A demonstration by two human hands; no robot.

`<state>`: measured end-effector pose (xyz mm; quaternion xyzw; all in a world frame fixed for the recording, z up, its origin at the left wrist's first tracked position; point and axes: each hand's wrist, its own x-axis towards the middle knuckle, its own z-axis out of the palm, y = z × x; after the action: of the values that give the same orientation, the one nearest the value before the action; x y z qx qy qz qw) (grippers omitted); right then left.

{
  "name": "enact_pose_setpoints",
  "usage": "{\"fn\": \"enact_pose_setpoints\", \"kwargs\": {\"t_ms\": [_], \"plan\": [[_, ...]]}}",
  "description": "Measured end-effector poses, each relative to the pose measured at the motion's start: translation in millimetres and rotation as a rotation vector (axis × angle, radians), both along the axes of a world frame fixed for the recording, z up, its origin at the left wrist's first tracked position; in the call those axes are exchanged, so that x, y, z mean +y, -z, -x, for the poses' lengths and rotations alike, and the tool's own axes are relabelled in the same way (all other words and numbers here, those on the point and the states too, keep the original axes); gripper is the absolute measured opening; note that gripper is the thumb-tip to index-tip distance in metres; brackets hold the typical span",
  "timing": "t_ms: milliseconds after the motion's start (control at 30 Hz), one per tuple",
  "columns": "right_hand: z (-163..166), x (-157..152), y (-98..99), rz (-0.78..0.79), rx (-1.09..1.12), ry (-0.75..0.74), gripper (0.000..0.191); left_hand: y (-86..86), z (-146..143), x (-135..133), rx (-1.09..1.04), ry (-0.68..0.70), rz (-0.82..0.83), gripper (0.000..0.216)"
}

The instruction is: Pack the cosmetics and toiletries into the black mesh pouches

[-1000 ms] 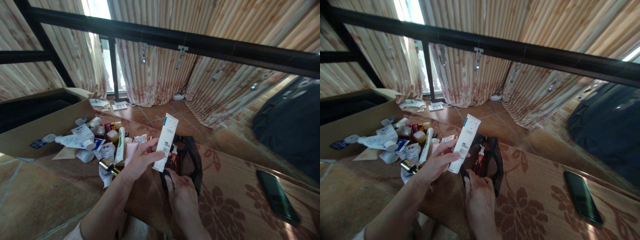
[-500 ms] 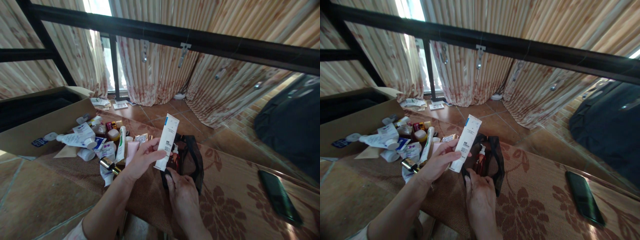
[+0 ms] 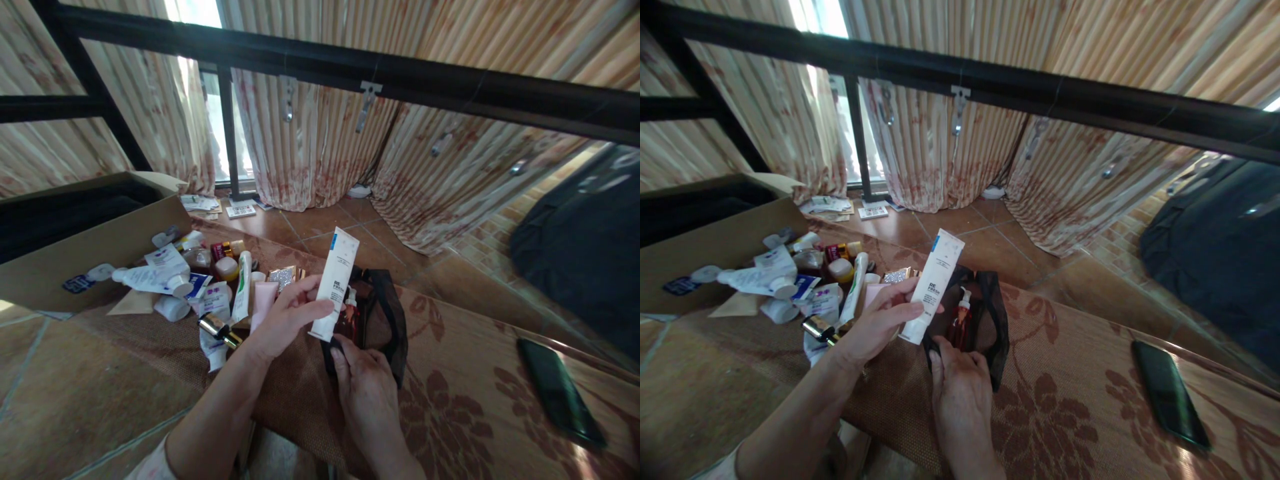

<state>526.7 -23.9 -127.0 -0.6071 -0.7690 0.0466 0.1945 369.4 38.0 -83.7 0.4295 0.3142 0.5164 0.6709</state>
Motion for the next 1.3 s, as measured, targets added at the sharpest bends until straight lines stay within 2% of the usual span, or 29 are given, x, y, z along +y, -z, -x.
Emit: {"fn": "enact_pose_setpoints", "kwargs": {"t_ms": [333, 1033, 1300], "plan": [[-0.9, -0.2, 1.2, -0.015, -0.01, -0.016, 0.034, 4.7, 1.0, 2.0, 0.019, 0.003, 0.002, 0.04], [-0.2, 0.1, 3.1, 0.011, 0.012, 0.011, 0.03, 3.8, -0.7, 1.3, 0.005, 0.001, 0.015, 0.038], [1.3, 2.1, 3.6, 0.023, 0.028, -0.004, 0.027, 2.6, -1.9, 2.3, -0.056, 0.04, 0.009, 0.042]]}}
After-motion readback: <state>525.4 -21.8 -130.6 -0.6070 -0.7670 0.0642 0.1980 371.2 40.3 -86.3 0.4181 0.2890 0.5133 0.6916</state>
